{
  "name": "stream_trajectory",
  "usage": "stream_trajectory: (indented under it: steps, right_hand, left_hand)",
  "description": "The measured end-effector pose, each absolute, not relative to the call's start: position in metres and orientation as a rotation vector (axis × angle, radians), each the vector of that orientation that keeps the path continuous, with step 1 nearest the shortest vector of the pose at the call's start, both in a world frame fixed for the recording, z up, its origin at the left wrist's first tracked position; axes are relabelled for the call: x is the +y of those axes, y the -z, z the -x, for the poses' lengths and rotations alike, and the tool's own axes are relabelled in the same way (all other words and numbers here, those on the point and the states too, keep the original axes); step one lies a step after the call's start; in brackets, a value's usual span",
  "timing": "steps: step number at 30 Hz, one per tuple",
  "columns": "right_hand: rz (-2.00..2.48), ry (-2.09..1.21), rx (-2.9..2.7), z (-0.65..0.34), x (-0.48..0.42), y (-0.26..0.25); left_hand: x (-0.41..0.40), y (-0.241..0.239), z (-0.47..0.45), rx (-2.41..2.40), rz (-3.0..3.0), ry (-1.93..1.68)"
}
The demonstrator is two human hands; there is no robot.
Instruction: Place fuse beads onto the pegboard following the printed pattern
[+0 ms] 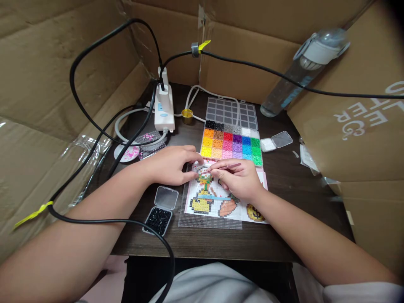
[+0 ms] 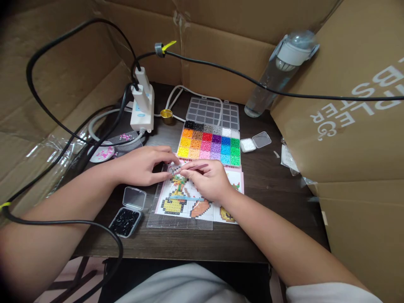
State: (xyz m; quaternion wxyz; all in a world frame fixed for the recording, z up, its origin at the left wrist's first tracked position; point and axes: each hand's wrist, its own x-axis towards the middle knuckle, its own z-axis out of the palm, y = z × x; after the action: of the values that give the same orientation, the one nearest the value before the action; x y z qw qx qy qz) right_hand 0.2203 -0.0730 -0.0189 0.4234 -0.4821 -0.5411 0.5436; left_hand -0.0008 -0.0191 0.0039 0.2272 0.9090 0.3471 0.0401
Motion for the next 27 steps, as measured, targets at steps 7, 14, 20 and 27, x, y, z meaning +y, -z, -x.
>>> stream_trajectory:
  steps: [7, 14, 20, 27]
  right_hand:
    - [1.211, -1.361, -1.379, -0.2197, -0.0729, 0.0197]
    - [1.185, -1.37, -1.398, -0.2192, -0.073, 0.0185]
    - [1.196, -1.352, -1.433, -0.2195, -0.0733, 0.0189]
    - [1.176, -1.336, -1.351, -0.2275, -0.073, 0.0166]
  left_hand:
    - [-0.0194, -0.0045, -0.0002, 0.955, -2.48, -0.118]
    - [-0.0198, -0.0041, 0.0005, 0.961, -2.487, -0.108]
    - [-0.02, -0.0062, -0.0007, 0.976, -2.484, -0.097]
    - [-0.0186, -0.0049, -0.0005, 0.967, -2.483, -0.097]
